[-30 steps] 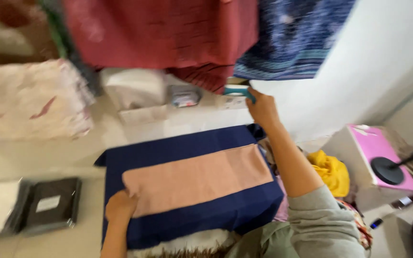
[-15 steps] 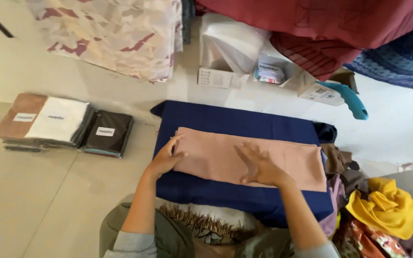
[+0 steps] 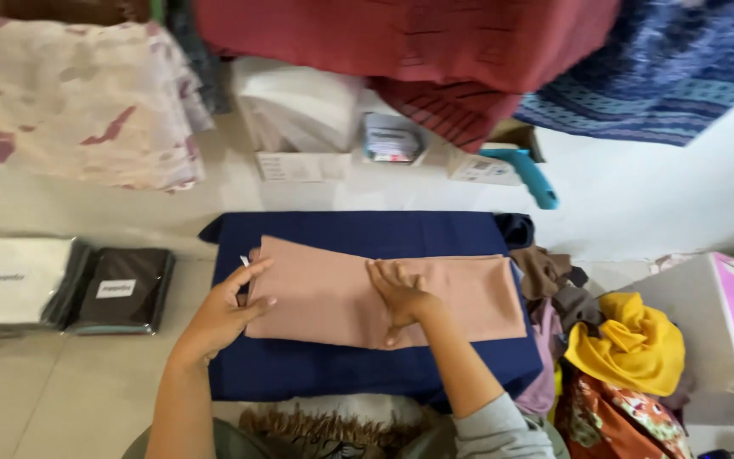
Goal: The person uses a lint roller to clean a light brown hijab, folds it by hand, and places it into a clear plastic bag.
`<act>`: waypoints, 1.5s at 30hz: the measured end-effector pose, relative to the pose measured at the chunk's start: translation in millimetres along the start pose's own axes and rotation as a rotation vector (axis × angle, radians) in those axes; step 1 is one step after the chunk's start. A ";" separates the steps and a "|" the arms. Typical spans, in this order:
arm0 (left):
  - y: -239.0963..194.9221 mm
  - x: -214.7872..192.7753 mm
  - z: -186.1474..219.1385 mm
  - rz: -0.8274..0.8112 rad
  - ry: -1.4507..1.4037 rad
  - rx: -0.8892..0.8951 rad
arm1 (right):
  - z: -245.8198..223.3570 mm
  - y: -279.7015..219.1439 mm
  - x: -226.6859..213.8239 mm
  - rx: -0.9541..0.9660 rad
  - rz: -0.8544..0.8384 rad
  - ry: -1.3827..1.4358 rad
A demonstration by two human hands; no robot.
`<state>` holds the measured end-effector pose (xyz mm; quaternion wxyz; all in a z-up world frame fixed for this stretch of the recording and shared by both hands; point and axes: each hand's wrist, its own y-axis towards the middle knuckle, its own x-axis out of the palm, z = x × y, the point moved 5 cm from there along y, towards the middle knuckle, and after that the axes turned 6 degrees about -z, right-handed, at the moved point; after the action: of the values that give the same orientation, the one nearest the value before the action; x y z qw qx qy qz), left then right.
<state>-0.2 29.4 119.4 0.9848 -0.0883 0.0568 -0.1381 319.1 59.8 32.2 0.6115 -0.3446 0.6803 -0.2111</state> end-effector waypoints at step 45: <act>115.7 199.9 -18.1 -0.286 0.891 0.678 | 109.5 -166.5 49.7 -0.283 1.520 0.554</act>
<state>218.6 79.6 62.4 0.8108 0.2919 0.4061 -0.3041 460.5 -73.8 98.2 0.3482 0.2012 0.8746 0.2710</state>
